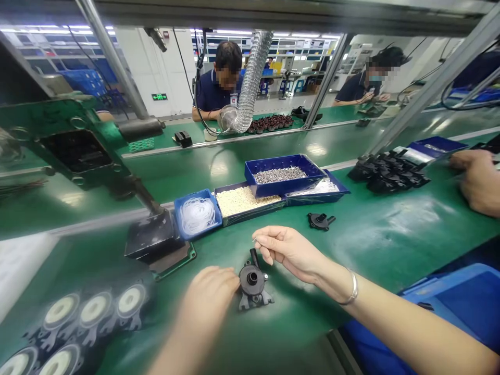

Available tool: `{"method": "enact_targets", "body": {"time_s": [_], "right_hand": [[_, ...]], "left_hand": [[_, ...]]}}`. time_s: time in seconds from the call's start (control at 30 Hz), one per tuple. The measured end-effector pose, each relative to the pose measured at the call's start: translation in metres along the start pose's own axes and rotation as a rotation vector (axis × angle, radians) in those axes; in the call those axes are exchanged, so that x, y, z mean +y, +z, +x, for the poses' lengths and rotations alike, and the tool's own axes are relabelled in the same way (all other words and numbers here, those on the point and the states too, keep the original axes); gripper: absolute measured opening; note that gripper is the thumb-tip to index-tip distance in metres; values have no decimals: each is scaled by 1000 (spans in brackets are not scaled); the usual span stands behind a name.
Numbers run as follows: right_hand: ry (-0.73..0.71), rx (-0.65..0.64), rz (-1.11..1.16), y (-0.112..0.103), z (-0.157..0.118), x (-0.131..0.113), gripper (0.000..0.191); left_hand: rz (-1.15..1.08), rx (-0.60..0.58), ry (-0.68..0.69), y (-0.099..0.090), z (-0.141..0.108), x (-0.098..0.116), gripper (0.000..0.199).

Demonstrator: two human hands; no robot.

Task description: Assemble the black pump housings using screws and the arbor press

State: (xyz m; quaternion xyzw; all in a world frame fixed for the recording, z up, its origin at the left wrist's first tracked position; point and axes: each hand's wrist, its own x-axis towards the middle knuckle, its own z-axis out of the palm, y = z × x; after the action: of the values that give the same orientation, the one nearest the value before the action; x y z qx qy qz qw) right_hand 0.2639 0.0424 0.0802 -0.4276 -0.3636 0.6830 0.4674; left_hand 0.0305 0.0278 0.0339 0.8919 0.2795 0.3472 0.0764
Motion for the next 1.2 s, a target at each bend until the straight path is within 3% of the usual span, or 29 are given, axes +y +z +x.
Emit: {"method": "enact_targets", "body": {"time_s": [0.23,0.43,0.63,0.77,1.0,1.07,1.2], "right_hand": [[5,-23,21,-5,-7,5,31],[19,-82,33,1,-14,8,31],[59,-158,122,11,-20,6,30],[90,-169,151,11,-23,2,30],[66,-164,188,10,-23,2,32],[11,-114,165,6,-20,3,33],[-32,-8,102,-11,-16,6,33]], "left_hand": [[92,-30,22,-13,6,8,18],[9,85,-185,-19,20,15,20],[-177,95,-117,-10,55,21,11],[-255,97,-126,-9,60,21,12],[-34,131,6,-13,56,17,13],[21,84,-53,-15,56,11,12],[42,-171,-59,-13,57,-2,12]]}}
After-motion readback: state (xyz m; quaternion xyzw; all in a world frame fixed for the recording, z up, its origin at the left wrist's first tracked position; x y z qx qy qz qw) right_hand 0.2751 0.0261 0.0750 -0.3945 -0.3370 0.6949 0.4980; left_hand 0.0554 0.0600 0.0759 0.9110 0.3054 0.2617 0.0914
